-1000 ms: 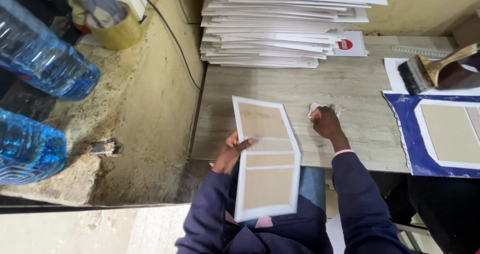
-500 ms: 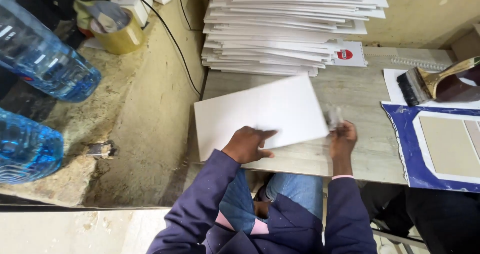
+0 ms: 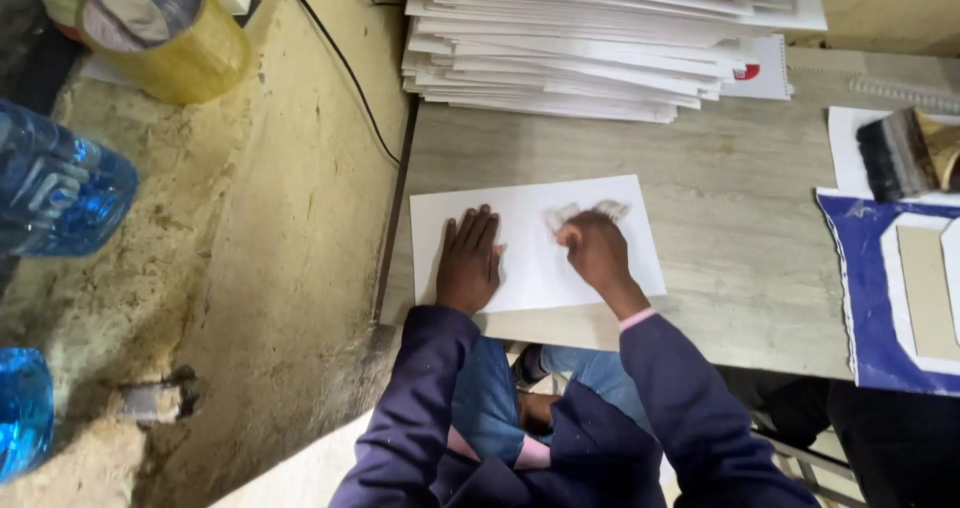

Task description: Assembling paper folders by folding flaps and pressing them down on a work surface using a cloth.

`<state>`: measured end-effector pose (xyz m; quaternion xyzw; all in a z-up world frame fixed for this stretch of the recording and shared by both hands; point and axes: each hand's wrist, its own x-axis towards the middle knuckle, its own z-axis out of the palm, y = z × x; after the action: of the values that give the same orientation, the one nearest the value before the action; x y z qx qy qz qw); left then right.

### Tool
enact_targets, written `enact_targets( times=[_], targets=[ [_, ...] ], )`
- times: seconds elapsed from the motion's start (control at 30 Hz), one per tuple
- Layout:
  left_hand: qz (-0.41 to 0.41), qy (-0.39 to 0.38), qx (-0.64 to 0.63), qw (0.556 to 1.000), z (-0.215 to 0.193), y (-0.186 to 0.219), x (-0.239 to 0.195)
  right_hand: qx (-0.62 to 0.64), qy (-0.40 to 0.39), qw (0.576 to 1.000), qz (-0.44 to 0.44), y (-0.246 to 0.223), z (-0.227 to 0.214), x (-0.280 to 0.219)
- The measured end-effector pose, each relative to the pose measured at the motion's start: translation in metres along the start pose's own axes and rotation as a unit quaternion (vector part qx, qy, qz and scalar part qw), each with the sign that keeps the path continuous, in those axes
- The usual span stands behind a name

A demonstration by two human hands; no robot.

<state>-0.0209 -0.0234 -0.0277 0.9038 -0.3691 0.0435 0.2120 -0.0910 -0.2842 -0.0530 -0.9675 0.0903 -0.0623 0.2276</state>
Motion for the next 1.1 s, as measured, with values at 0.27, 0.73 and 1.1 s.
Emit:
enact_targets(
  times=[0.27,0.73,1.1],
  targets=[
    [-0.040,-0.024,0.010,0.999,-0.006,0.004,0.007,-0.024,0.033,0.997,0.064,0.002,0.004,0.090],
    [-0.003,-0.038,-0.032,0.999,0.010,-0.030,0.010,-0.082,0.051,0.995,-0.012,-0.041,0.021,0.071],
    [-0.050,0.048,0.006,0.998,-0.003,-0.020,0.007,0.020,0.018,0.990,-0.140,-0.100,0.026,-0.068]
  ],
)
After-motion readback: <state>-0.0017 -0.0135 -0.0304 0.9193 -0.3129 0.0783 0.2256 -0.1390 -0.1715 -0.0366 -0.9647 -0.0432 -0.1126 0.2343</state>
